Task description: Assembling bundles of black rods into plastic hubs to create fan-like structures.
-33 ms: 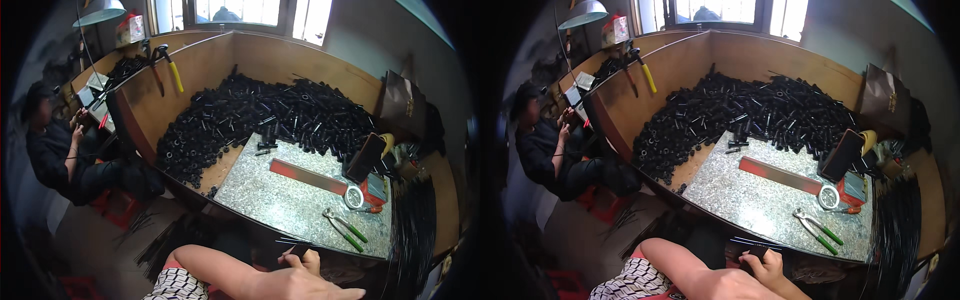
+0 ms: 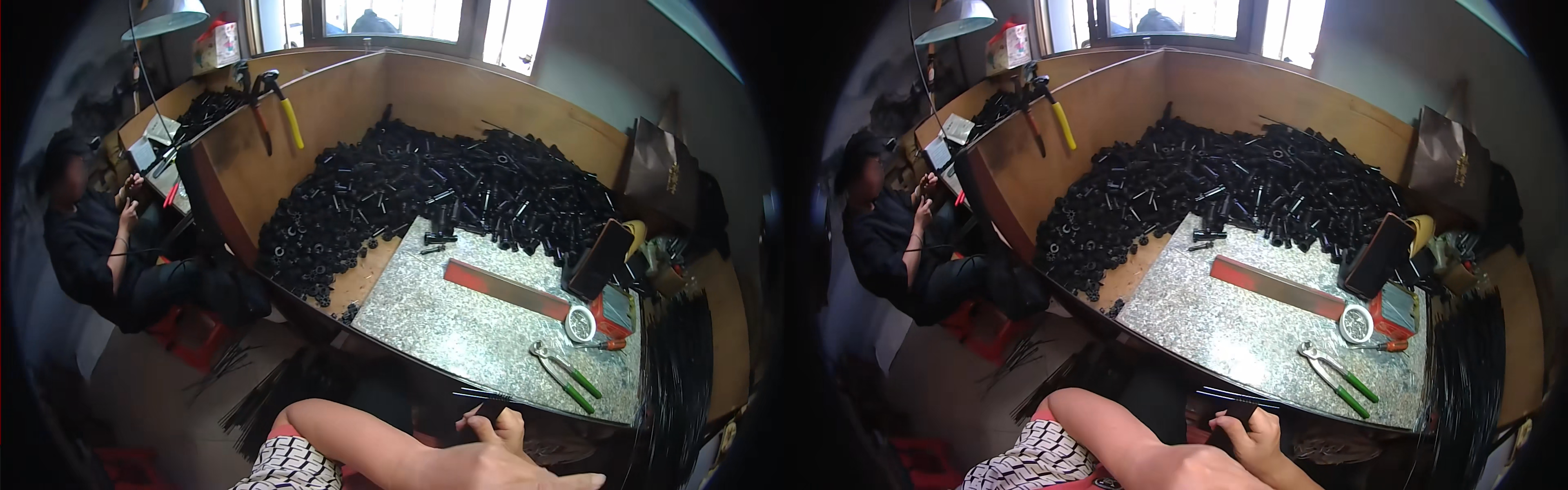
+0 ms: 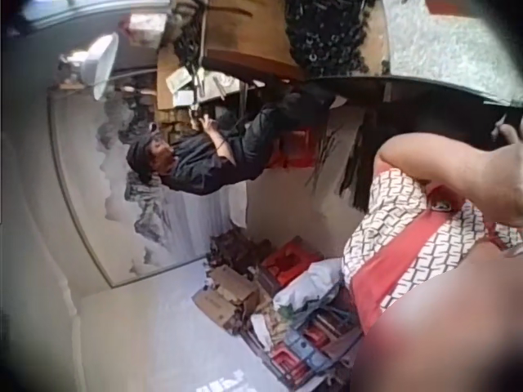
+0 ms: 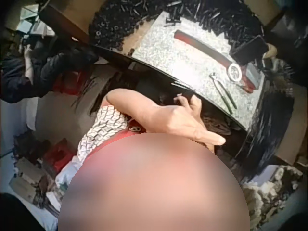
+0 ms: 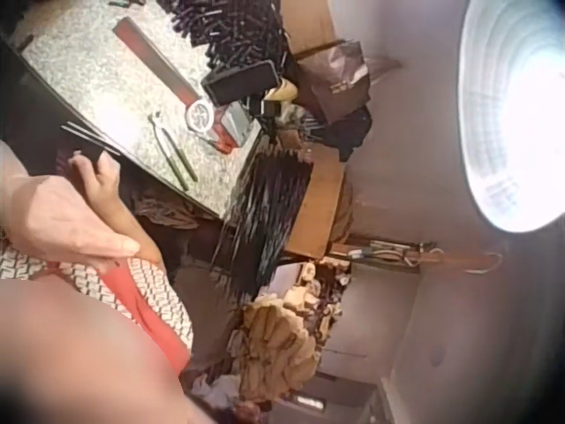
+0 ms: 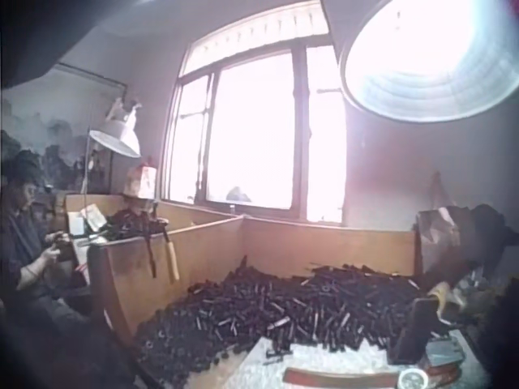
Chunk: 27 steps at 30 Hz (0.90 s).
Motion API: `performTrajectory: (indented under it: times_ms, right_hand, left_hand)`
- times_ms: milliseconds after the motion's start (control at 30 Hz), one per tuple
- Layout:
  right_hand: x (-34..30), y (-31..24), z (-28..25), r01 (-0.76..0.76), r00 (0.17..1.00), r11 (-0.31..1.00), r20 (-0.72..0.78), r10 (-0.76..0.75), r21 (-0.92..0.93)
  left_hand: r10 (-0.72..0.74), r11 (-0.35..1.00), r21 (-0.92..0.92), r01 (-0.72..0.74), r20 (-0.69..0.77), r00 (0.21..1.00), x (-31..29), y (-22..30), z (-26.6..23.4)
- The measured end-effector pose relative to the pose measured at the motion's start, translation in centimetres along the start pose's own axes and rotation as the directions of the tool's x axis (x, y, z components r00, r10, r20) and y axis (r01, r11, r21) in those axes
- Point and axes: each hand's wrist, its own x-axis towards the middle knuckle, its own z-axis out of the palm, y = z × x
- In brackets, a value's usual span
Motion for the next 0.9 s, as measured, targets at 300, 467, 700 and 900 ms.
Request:
performTrajectory:
  times_ms: [300,467,700,900]
  right_hand:
    - [0.4,-0.2,-0.2,0.003,1.000,0.999,0.004,-0.003,-0.052]
    - [0.3,0.4,-0.7,-0.081,0.997,0.987,-0.031,0.077,-0.142]
    - [0.1,-0.2,-0.3,-0.045,0.999,0.999,0.018,0.045,-0.024]
    - [-0.1,-0.9,0.1,-0.160,0.984,0.982,-0.060,0.166,0.103]
  left_hand:
    - [-0.162,0.917,-0.304,0.258,0.305,0.938,-3.5,-1.6,0.9]
    - [-0.095,0.973,-0.193,0.124,0.152,0.984,-1.4,-1.9,-4.5]
    - [-0.462,0.500,0.398,0.769,-0.629,0.625,-8.7,-18.0,-16.4]
    - [-0.546,0.014,0.692,0.722,-0.599,0.585,-12.0,-24.2,-20.9]
